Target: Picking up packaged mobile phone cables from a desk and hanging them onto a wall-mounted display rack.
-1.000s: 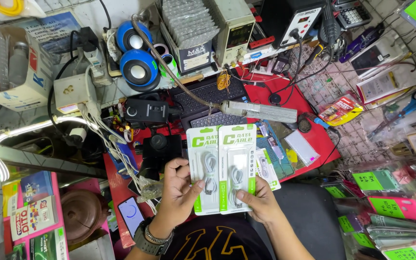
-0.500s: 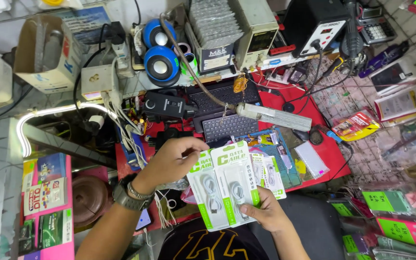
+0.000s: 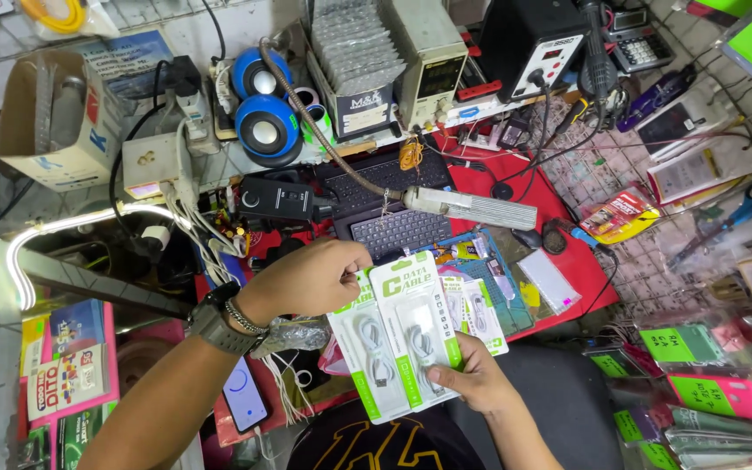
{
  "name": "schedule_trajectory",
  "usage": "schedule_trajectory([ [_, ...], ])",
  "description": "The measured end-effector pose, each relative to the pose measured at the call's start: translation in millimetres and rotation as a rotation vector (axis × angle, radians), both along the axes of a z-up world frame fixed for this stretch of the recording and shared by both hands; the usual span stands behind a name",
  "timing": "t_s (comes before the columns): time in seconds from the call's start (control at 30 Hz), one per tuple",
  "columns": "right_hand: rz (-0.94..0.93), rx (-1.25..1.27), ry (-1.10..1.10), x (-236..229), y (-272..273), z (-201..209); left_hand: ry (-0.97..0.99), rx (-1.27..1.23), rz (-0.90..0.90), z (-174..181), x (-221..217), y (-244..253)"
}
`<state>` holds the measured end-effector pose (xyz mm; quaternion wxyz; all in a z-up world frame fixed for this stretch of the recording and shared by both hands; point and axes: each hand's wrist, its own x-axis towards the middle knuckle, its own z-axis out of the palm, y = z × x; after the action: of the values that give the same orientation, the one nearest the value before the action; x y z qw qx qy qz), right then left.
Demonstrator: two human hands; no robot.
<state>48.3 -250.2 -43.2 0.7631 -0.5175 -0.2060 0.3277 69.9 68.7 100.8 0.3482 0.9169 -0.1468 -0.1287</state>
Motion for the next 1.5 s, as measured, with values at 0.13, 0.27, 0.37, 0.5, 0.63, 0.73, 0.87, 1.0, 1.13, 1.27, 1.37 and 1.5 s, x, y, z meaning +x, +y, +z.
schedule_trajectory([
  [0.13,-0.057,-0.002,0.016,-0.3,-5.8,-14.6,0.101,-0.127,0.030,23.2,2.6,-5.6],
  [0.27,-0.091,0.017,0.001,0.7,-6.3,-15.5,0.161,-0.272,0.135,17.0,7.5,-5.1],
  [0.37,-0.098,0.017,0.005,1.5,-5.1,-15.1,0.176,-0.410,0.195,3.5,11.4,-0.1],
  [0.5,-0.106,0.019,0.017,2.7,-5.8,-20.0,0.252,-0.435,0.285,13.5,12.1,1.2],
  [0.63,-0.107,-0.008,0.018,4.9,-3.9,-18.9,0.216,-0.440,0.359,6.3,13.4,-0.8],
  [0.73,-0.106,0.014,0.027,6.4,-4.7,-23.0,0.119,-0.451,0.450,10.4,13.0,0.5],
  [0.87,-0.084,-0.018,0.047,5.0,-3.4,-21.5,0.224,-0.743,0.577,15.2,14.0,12.0],
  [1.0,0.101,-0.038,0.038,0.9,10.4,18.2,0.393,-0.734,0.414,-4.6,18.0,9.8],
  [1.13,0.165,-0.035,0.034,-3.1,13.0,10.2,0.525,-0.646,0.384,-2.2,18.5,0.5],
  [1.27,0.188,-0.039,0.044,-5.6,16.0,11.1,0.597,-0.391,0.189,-2.4,18.6,-1.0],
  [1.37,0.180,-0.035,0.075,-7.2,14.8,7.1,0.615,-0.248,0.126,0.9,18.7,-4.8],
  [1.5,0.187,-0.034,0.079,-9.4,15.1,8.0,0.557,-0.172,0.065,6.6,20.2,-10.9],
])
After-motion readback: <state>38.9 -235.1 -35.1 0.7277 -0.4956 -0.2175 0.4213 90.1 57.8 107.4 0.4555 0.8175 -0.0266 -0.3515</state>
